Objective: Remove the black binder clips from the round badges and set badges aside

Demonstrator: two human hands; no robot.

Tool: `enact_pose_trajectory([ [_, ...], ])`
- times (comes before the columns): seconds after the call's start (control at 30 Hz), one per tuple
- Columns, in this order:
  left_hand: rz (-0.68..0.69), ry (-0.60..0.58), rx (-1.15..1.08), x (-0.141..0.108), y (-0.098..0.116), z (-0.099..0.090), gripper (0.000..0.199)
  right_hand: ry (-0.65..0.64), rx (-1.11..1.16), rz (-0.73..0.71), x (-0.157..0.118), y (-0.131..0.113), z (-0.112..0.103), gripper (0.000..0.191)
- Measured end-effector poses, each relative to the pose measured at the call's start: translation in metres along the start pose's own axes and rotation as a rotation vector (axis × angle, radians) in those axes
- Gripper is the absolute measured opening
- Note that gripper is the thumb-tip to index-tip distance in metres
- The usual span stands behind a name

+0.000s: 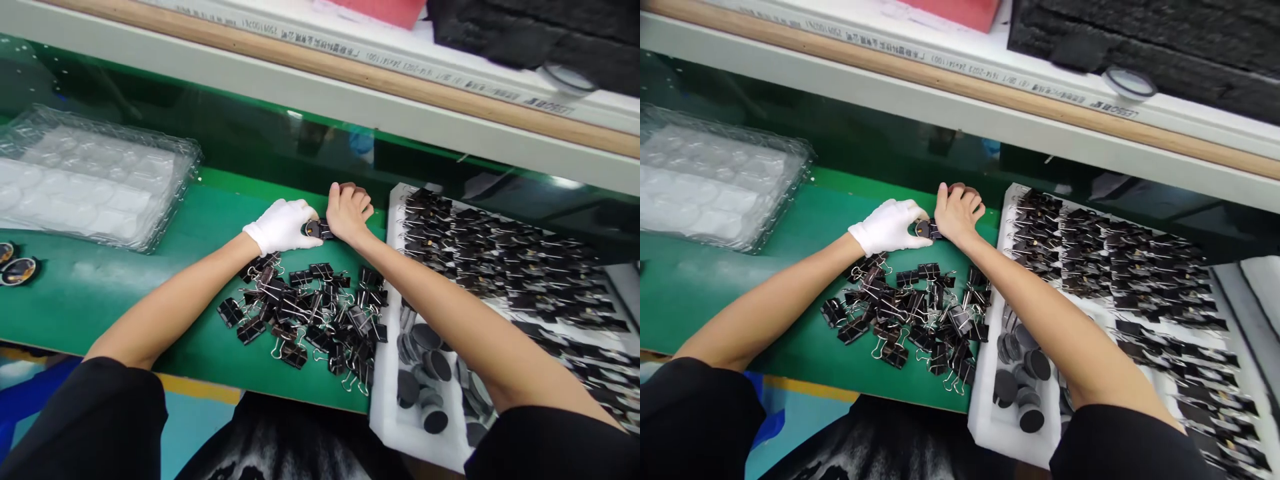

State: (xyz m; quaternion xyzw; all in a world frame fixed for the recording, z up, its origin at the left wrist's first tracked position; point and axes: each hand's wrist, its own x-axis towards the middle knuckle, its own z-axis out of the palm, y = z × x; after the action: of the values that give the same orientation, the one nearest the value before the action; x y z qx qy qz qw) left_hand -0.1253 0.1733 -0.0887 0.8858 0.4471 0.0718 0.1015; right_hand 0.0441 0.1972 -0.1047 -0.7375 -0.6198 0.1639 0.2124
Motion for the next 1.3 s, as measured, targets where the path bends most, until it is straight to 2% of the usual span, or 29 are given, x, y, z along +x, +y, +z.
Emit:
enact_pose_trajectory([
  [0.1, -0.012, -0.002, 0.013, -0.002, 0.003, -0.003, 0.053, -0.037, 0.033, 0.049, 0.004, -0.005, -0.020, 0.061],
  [0.17, -0.056, 0.000, 0.051, -0.005, 0.005, -0.006, 0.055, -0.104, -0.007, -0.047, 0.002, -0.003, -0.049, 0.057],
  [0.23, -0.136, -0.007, 0.122, -0.009, 0.007, -0.012, 0.066, -0.246, -0.155, -0.210, -0.009, 0.004, -0.085, 0.047],
  [0.3, -0.181, -0.005, 0.176, -0.013, 0.006, -0.019, 0.082, -0.433, -0.400, -0.279, -0.027, 0.014, -0.115, 0.041],
  [0.37, -0.101, -0.009, 0.182, -0.016, 0.004, -0.027, 0.091, -0.573, -0.615, -0.270, -0.048, 0.024, -0.133, 0.044],
  [0.4, -0.019, -0.030, 0.173, -0.016, 0.002, -0.030, 0.088, -0.606, -0.676, -0.274, -0.058, 0.029, -0.137, 0.044],
  [0.5, 0.190, -0.159, 0.152, -0.014, -0.001, -0.036, 0.069, -0.586, -0.658, -0.354, -0.073, 0.038, -0.136, 0.029],
  [0.57, 0.180, -0.200, 0.184, -0.013, -0.001, -0.039, 0.070, -0.525, -0.545, -0.383, -0.071, 0.039, -0.134, 0.022],
  [0.67, 0.059, -0.239, 0.260, -0.017, 0.002, -0.050, 0.078, -0.498, -0.330, -0.429, -0.052, 0.033, -0.133, 0.019],
  [0.77, -0.007, -0.276, 0.324, -0.023, 0.003, -0.062, 0.071, -0.622, -0.242, -0.491, -0.026, 0.022, -0.123, 0.020],
  [0.87, 0.050, -0.180, 0.390, -0.024, 0.002, -0.065, 0.075, -0.802, -0.241, -0.486, -0.005, 0.011, -0.103, 0.018],
  [0.93, 0.104, -0.172, 0.367, -0.021, 0.001, -0.060, 0.072, -0.815, -0.253, -0.455, 0.003, 0.006, -0.089, 0.015],
  [1.07, 0.113, -0.233, 0.304, -0.015, 0.001, -0.046, 0.054, -0.712, -0.346, -0.422, 0.006, 0.005, -0.074, 0.040],
  [1.17, 0.107, -0.216, 0.298, -0.012, 0.000, -0.043, 0.052, -0.505, -0.353, -0.379, 0.002, 0.002, -0.070, 0.052],
  [1.3, 0.136, -0.228, 0.295, -0.010, -0.003, -0.043, 0.055, -0.206, -0.066, -0.047, -0.005, -0.013, -0.052, 0.063],
])
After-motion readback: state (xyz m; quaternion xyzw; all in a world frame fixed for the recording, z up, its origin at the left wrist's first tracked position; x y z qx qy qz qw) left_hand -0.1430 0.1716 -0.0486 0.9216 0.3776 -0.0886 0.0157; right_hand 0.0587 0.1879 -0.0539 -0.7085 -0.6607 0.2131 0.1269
